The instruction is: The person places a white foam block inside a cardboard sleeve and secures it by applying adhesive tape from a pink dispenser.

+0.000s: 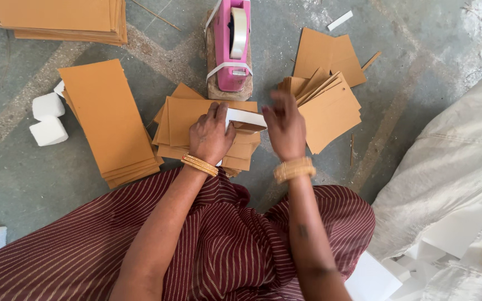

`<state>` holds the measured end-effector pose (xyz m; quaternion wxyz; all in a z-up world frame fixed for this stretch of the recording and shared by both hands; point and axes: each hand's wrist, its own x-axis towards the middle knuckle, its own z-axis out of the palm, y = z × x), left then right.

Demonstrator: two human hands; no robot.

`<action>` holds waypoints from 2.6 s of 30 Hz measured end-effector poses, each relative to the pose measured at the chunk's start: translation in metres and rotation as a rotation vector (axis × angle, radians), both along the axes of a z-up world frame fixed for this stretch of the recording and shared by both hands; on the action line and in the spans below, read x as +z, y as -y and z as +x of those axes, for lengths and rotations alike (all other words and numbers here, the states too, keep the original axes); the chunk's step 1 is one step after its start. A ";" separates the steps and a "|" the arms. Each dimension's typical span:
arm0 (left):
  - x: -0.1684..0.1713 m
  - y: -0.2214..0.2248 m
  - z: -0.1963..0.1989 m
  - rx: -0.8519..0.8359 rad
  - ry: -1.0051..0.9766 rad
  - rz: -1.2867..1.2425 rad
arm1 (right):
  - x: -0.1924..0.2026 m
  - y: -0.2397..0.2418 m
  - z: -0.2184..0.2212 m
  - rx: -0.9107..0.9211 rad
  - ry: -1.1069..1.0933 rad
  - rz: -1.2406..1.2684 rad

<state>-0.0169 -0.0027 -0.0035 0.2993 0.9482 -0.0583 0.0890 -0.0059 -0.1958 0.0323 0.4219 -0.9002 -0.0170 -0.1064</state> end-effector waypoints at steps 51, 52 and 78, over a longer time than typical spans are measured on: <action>0.012 -0.040 -0.082 -0.487 0.336 0.009 | -0.091 0.062 -0.013 0.277 -0.878 0.539; 0.016 -0.045 -0.083 -0.490 0.311 0.006 | -0.086 0.063 -0.019 0.345 -0.854 0.663; 0.050 -0.017 -0.080 -0.508 0.024 0.314 | -0.085 0.047 -0.066 0.198 -0.693 0.791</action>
